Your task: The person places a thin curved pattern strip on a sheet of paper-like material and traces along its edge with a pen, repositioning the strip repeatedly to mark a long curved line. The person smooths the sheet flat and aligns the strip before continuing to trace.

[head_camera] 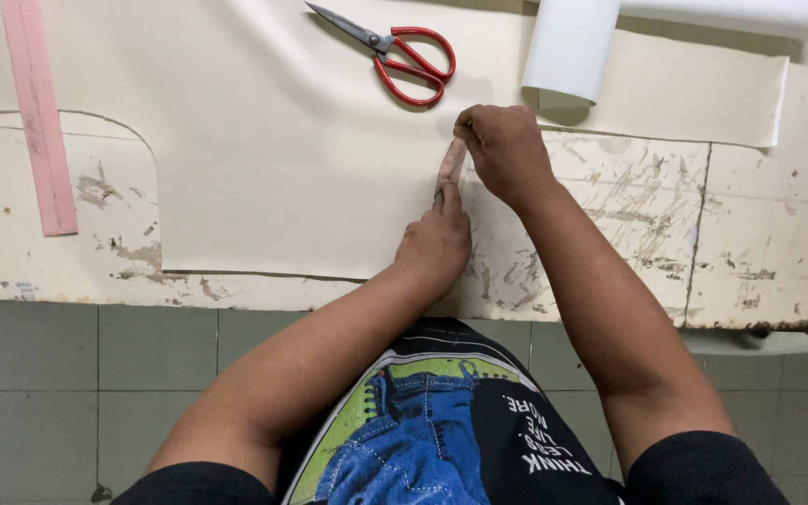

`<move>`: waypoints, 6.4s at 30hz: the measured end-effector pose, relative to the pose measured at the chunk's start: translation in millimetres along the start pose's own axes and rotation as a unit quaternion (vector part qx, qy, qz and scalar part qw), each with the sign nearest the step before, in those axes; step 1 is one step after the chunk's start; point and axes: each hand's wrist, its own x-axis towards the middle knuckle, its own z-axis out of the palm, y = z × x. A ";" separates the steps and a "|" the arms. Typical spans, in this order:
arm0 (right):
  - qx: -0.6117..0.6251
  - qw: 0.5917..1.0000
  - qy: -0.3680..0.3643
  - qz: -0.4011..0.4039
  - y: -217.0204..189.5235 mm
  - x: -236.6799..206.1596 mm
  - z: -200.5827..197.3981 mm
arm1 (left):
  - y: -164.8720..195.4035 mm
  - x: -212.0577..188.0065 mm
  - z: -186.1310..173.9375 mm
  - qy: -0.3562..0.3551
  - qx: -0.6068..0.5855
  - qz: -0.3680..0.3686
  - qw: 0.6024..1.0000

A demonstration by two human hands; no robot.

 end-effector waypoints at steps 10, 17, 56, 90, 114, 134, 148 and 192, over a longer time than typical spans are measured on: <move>0.038 0.999 0.015 0.036 5.3 11.3 -7.3 | -0.8 6.5 -9.7 -0.041 -0.014 -0.008 0.999; 0.040 0.998 -0.044 0.031 -8.8 5.1 -11.8 | 1.6 13.5 0.8 -0.061 -0.028 -0.030 0.997; 0.036 0.996 0.018 0.083 25.8 -6.8 -11.7 | -28.1 9.3 -51.4 -0.085 -0.124 -0.030 0.988; 0.120 0.990 -0.035 0.065 -60.7 -170.2 8.7 | -33.8 9.7 -35.1 -0.112 -0.089 -0.044 0.989; 0.074 0.996 -0.013 0.052 -64.9 -172.3 12.7 | -36.7 7.4 -28.0 -0.070 -0.074 -0.018 0.995; 0.147 0.988 -0.025 0.040 -71.0 -187.2 17.2 | -31.6 4.9 -41.6 -0.106 -0.049 -0.025 0.993; 0.119 0.992 -0.032 0.028 -76.8 -170.8 14.7 | -33.7 6.9 -43.4 -0.107 -0.055 -0.024 0.992; 0.029 0.979 -0.174 0.101 -40.4 -48.6 4.5 | 27.8 59.0 88.0 -0.159 0.148 -0.040 0.975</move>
